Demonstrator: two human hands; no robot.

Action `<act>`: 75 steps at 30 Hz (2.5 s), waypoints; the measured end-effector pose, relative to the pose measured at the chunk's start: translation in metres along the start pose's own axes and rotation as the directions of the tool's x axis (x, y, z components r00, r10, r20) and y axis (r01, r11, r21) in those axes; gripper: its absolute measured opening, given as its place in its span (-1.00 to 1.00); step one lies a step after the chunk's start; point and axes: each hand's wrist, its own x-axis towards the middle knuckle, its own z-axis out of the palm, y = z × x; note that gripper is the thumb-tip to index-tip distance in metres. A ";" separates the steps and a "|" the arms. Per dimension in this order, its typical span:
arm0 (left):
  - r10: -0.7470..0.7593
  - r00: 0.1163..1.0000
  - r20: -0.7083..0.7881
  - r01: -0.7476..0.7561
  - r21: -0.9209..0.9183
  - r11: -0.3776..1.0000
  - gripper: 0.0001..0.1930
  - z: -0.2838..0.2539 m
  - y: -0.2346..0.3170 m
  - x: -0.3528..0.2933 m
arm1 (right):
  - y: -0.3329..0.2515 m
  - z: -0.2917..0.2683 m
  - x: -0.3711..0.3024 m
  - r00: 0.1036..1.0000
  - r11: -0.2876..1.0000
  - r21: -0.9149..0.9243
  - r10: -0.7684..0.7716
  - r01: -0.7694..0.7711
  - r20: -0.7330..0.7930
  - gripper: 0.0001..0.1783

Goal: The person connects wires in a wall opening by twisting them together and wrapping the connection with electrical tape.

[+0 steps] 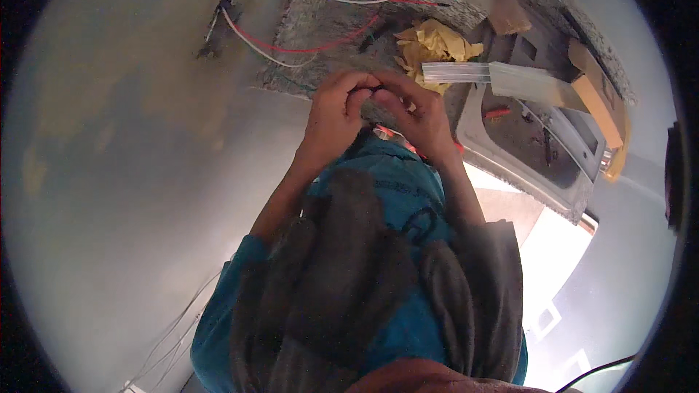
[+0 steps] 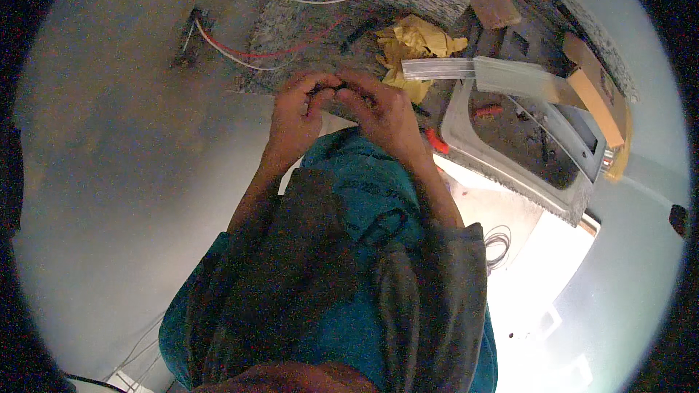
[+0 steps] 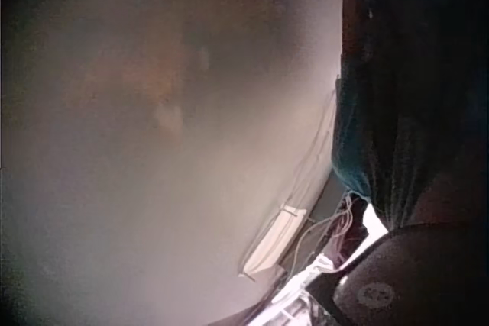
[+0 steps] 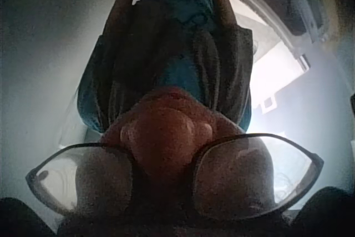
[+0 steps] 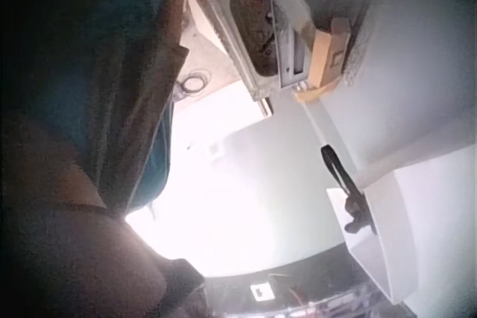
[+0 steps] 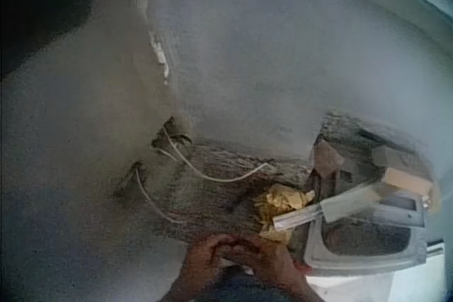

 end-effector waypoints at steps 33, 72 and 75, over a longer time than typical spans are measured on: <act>-0.167 0.983 -0.077 0.162 -0.066 0.985 -0.71 0.001 -0.018 -0.015 | 0.001 -0.008 0.021 0.937 0.946 0.028 -0.323 0.322 0.132 -0.61; -0.078 0.997 0.005 0.077 -0.190 0.979 -0.84 0.002 -0.010 0.034 | 0.019 0.003 0.024 0.947 0.921 -0.334 -0.270 0.201 -0.175 -0.80; -0.007 1.000 0.011 0.009 -0.147 0.989 -0.83 -0.014 0.014 0.063 | 0.007 -0.007 0.048 0.879 0.884 -0.364 -0.400 0.295 -0.261 -0.85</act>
